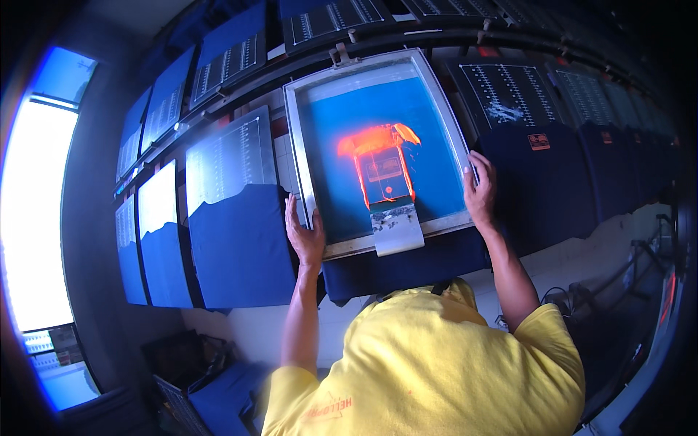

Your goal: The person performs screen printing by manually pulling a squeegee across a screen frame and moving the frame sequentially along a row of blue shirts on a press.

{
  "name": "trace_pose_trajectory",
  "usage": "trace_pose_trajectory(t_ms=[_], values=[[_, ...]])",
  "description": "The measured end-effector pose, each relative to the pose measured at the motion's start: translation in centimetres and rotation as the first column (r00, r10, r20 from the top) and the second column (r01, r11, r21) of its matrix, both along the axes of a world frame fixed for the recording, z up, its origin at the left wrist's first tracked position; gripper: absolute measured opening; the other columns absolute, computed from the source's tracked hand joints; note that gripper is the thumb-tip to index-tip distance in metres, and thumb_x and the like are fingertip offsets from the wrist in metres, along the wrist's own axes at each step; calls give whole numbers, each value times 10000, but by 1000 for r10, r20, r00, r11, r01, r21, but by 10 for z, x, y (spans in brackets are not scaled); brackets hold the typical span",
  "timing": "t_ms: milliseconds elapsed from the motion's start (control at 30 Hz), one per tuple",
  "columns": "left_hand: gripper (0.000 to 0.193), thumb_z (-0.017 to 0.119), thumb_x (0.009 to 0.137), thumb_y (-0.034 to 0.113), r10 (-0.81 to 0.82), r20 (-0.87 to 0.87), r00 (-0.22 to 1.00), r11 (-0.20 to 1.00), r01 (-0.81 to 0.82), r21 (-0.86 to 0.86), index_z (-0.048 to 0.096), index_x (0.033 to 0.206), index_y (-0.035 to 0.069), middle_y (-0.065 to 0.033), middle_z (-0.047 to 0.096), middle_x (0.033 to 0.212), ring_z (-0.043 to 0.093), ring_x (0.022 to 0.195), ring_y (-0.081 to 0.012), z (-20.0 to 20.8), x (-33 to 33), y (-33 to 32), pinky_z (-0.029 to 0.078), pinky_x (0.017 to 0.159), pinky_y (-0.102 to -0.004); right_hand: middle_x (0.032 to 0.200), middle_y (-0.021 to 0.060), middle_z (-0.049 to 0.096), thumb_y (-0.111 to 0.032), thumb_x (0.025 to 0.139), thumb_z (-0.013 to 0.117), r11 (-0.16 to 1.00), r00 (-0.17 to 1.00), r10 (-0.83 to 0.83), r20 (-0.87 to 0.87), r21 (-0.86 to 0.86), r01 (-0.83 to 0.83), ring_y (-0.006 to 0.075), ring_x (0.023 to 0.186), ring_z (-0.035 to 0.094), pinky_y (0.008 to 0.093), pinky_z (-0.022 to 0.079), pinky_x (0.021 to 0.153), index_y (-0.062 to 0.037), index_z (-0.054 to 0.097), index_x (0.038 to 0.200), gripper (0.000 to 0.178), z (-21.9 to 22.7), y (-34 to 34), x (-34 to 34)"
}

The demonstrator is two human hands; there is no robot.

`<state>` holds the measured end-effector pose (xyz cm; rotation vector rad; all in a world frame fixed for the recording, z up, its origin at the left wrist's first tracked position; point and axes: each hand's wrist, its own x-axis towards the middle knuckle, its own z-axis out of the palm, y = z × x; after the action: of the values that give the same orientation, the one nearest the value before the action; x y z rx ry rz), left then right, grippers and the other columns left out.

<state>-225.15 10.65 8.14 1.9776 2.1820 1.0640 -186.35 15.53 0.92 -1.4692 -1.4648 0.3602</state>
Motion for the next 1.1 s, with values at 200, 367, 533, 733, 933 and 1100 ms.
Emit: trace_pose_trajectory(t_ms=[200,367,533,733,933,1100], values=[[317,578,894,-96,-198,288,937,977,165,134,600,1200,-16,-160,648,1137,677,1018,-264,26,34,-50,530,865,-338,1297,144,628,-325,844,775,746,730,666,155,-98,-659,349,1240,550,454,435,1059,-19,611,1268,547,62,-53,-38],[165,588,1010,108,-33,765,643,923,313,-224,617,1123,-8,-51,643,881,593,708,-78,-1,65,-114,490,615,-226,1382,65,591,-294,728,825,704,523,677,519,-247,-666,272,1282,506,449,414,1055,-69,594,1327,681,60,-74,-62],[413,418,1092,348,367,882,295,568,681,-463,552,1261,-4,-113,686,1017,622,651,-132,-16,89,-98,438,532,-241,1200,67,674,-67,639,781,777,643,604,471,-167,-607,253,1107,593,407,457,900,-69,636,1192,571,81,-52,-73],[446,413,1089,408,451,878,161,581,693,-426,589,1222,21,-74,694,905,575,580,-137,-46,91,-84,449,556,-249,998,38,670,-120,661,802,816,706,552,444,-116,-566,248,951,626,417,466,836,-104,642,1062,432,76,-27,-82],[413,413,1093,400,337,894,294,649,616,-447,604,1018,42,-26,617,693,519,464,-108,-44,100,-90,367,427,-243,1021,69,704,-146,727,798,871,779,466,420,-61,-488,274,972,651,421,463,826,-88,657,1050,356,80,39,-82],[392,407,1102,345,265,897,354,705,563,-430,569,943,25,-38,575,637,504,439,-119,-48,105,-94,380,404,-261,1056,80,713,-166,763,793,863,751,500,430,-173,-476,279,1024,660,434,465,869,-85,659,1080,354,87,98,-92]])
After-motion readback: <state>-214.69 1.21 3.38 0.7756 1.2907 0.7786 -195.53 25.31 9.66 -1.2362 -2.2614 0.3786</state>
